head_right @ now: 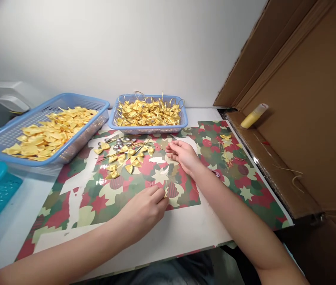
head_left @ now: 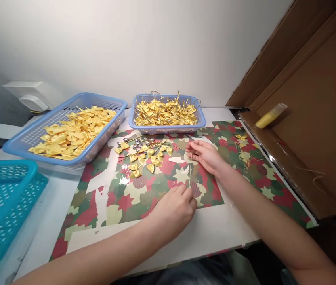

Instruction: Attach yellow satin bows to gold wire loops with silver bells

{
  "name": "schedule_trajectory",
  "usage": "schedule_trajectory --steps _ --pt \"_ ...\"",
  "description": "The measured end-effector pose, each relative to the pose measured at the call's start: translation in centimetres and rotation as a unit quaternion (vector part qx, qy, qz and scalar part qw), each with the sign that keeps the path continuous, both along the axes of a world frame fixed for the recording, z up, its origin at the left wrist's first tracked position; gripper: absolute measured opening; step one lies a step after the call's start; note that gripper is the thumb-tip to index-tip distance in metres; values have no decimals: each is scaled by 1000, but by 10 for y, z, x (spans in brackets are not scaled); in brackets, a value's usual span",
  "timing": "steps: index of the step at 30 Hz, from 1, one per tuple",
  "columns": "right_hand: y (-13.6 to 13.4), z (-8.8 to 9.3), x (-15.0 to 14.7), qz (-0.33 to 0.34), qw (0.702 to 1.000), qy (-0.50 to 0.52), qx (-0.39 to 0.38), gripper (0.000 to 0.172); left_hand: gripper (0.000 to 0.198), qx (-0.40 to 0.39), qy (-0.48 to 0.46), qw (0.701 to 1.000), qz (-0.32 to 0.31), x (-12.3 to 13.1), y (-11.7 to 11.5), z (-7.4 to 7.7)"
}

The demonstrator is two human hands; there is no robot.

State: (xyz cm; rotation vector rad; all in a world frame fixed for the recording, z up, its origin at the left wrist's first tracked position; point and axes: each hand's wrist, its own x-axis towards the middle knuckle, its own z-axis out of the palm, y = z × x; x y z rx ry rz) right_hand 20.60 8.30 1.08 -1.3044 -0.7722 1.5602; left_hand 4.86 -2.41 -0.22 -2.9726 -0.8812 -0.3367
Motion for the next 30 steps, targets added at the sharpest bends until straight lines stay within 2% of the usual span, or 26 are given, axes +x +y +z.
schedule_trajectory --steps 8,12,13,15,21,26,30 --pt "24 2 -29 22 996 -85 28 18 12 -97 -43 994 40 -1 6 -5" --pt "26 -1 -31 24 993 -107 32 20 40 -123 -111 986 -14 -16 14 -2" --pt "26 -1 -31 24 993 -112 32 21 43 -129 -116 984 -26 -21 17 -1" --pt "26 -2 -30 22 992 -123 32 21 36 -133 -114 983 -52 -28 24 0" --pt "31 -9 -28 -3 982 -182 43 23 25 -72 -73 991 -86 -32 35 -13" --pt "38 -21 -23 -31 958 -275 70 20 19 19 -44 998 -47 -23 26 -22" --pt "43 -31 -19 -25 934 -347 85 14 21 39 -28 999 2 -16 17 -21"
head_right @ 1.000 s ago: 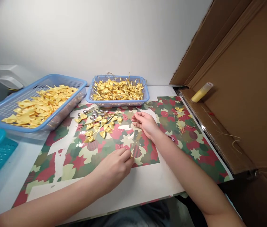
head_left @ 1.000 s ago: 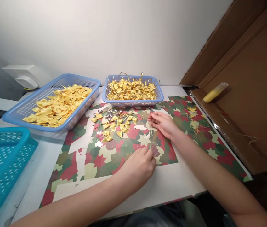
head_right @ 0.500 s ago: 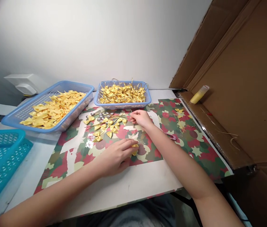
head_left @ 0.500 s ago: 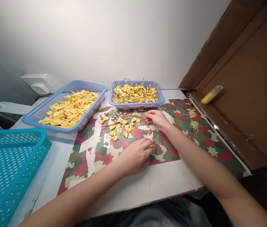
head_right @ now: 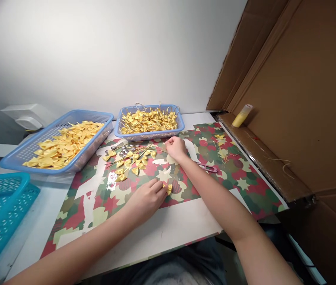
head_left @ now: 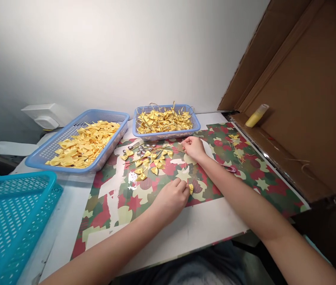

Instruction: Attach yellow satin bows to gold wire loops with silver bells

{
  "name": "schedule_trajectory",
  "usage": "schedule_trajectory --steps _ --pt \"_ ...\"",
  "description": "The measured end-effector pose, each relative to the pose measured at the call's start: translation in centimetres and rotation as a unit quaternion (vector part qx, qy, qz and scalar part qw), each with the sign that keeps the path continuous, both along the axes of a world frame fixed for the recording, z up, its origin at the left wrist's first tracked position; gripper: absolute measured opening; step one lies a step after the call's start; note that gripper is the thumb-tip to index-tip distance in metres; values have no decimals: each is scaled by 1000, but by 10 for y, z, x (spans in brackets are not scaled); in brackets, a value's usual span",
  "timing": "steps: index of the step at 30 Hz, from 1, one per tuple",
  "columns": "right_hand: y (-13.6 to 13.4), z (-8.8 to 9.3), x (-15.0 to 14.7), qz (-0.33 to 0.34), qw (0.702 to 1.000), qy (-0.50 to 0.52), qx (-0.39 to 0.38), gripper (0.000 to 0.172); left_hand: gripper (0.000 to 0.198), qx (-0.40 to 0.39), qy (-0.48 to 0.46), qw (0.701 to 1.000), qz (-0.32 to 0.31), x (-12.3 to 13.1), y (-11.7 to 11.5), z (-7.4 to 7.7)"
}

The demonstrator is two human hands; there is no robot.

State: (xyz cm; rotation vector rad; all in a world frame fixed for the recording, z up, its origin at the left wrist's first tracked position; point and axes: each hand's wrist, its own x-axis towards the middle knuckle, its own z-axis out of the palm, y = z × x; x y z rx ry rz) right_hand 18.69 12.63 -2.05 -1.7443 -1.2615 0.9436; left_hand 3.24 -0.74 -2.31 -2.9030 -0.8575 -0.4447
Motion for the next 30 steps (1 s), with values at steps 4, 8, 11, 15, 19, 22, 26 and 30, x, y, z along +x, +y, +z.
schedule_trajectory --steps 4,8,11,15,19,22,26,30 --pt "7 -8 2 35 998 -44 -33 21 22 -5 33 999 25 4 -8 5" --pt "10 -9 1 76 993 -71 -57 31 25 17 50 996 70 10 -15 7" --pt "9 -2 -1 98 988 -105 -51 30 23 13 38 993 110 17 -17 7" --pt "8 9 -6 96 980 -172 -14 16 20 8 12 991 136 25 -13 12" --pt "3 19 -9 88 967 -236 37 11 21 -7 -87 989 117 20 -11 19" --pt "-5 25 -8 115 951 -277 80 11 18 -17 -149 986 74 9 -9 19" --pt "-9 28 -13 186 920 -324 118 11 12 -16 -162 985 49 -6 -4 11" --pt "-3 24 -25 214 902 -344 151 15 10 -41 -170 983 54 -10 1 3"
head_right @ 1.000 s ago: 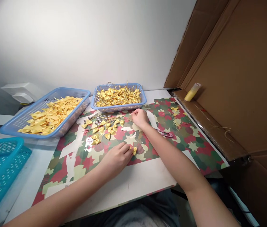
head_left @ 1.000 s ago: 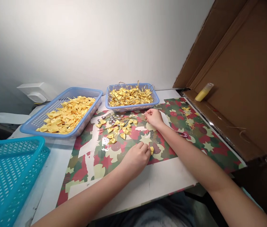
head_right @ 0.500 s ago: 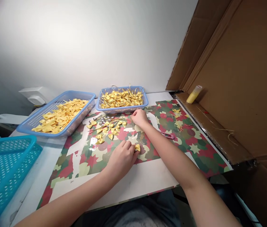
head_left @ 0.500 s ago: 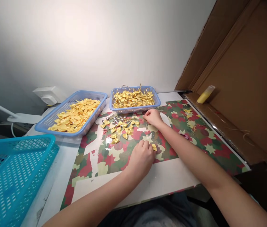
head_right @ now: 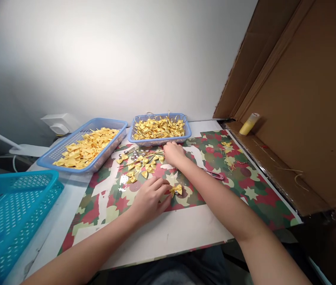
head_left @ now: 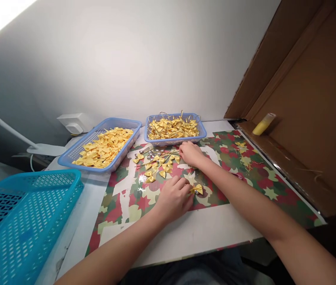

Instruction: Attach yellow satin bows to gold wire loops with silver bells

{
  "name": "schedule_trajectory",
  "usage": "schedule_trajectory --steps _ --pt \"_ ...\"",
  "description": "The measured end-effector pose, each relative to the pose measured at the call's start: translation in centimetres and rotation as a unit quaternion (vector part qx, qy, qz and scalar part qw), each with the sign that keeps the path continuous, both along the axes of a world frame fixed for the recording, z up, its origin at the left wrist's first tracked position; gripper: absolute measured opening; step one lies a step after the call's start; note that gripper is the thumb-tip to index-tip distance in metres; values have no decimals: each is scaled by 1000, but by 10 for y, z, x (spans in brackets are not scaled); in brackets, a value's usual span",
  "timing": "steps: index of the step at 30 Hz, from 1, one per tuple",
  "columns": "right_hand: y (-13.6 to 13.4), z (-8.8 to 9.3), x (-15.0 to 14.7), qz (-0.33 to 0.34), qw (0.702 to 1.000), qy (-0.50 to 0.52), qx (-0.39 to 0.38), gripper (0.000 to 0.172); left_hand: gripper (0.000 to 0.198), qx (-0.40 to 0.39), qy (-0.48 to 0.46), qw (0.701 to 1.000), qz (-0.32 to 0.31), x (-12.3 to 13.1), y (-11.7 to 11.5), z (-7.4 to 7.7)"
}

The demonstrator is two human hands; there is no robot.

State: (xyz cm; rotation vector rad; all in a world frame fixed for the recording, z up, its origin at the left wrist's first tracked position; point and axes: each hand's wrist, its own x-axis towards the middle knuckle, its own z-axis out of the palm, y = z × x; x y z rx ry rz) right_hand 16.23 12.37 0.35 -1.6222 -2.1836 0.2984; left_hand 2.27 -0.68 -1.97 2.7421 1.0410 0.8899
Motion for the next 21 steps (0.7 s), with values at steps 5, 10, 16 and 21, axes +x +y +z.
schedule_trajectory --steps 5,10,16,21 --pt "-1 -4 -15 35 996 38 74 12 8 -25 -41 999 22 -1 2 -1" --pt "-10 10 -21 82 978 85 172 18 16 52 -93 991 83 -10 10 7" --pt "-36 28 4 195 950 80 233 18 49 236 -88 927 279 -24 18 19" --pt "-65 19 32 247 921 -13 300 27 40 173 37 929 326 -28 24 20"
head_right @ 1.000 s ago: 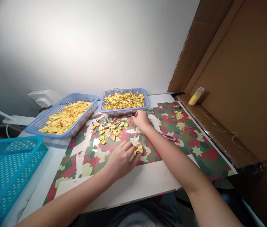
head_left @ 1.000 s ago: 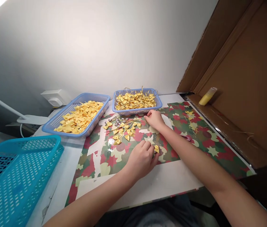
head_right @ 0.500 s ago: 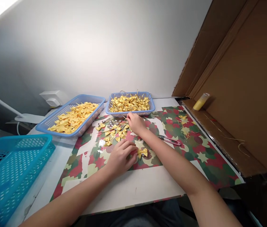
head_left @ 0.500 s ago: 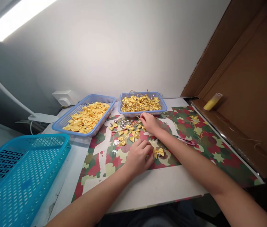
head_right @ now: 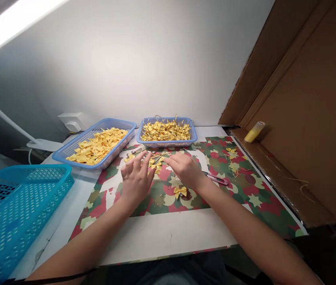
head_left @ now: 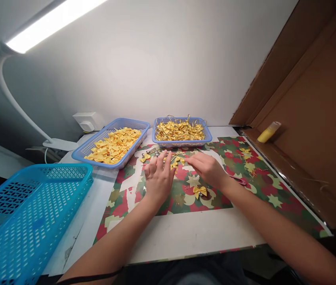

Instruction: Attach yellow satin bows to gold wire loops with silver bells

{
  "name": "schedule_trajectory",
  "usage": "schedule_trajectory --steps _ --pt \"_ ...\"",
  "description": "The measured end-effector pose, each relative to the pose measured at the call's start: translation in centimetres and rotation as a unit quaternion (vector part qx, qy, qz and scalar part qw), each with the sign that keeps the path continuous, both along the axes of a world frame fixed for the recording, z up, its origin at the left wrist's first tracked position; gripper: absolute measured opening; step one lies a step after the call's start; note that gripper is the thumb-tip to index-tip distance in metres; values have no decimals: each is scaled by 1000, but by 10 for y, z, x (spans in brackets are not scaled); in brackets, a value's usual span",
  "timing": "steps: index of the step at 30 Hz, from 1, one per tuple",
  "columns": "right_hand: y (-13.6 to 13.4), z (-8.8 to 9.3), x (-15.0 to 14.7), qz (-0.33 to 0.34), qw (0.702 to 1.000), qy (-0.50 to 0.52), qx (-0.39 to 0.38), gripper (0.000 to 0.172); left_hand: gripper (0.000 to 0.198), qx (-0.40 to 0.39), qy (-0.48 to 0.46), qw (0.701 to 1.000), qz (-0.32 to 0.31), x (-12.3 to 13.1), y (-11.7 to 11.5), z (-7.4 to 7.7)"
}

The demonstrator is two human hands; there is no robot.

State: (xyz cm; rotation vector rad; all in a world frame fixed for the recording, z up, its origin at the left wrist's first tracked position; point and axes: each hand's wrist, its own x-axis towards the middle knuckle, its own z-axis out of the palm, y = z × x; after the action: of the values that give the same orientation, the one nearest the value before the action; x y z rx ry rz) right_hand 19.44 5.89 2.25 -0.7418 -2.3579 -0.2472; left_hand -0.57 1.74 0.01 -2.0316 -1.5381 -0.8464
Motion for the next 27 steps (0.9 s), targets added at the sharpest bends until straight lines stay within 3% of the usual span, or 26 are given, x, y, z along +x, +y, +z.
schedule_trajectory --steps 4,8,11,14,17,19,22,24,27 --pt "-9 -12 7 -45 999 -16 6 28 25 -98 33 993 -53 -4 5 1" --pt "-13 -22 0 -113 994 -5 2 24 25 -115 34 991 -58 -2 2 6" --pt "-18 -25 -9 -152 988 18 -6 22 27 -165 -83 980 -68 2 -2 8" --pt "-24 -24 -16 -175 982 68 -24 20 26 -218 -247 936 -127 3 -3 4" --pt "-31 -20 -20 -167 961 182 -124 17 29 -224 -308 914 -143 4 -5 -1" --pt "-36 -16 -23 -156 915 270 -258 12 33 -222 -338 904 -139 5 -6 -3" --pt "-44 -10 -30 -125 792 397 -447 18 33 -219 -408 877 -132 10 -9 -6" --pt "-49 -7 -37 -95 715 468 -511 30 30 -219 -474 842 -136 14 -11 -7" --pt "-57 -6 -48 -80 630 527 -564 43 24 -222 -544 796 -147 19 -14 -8"
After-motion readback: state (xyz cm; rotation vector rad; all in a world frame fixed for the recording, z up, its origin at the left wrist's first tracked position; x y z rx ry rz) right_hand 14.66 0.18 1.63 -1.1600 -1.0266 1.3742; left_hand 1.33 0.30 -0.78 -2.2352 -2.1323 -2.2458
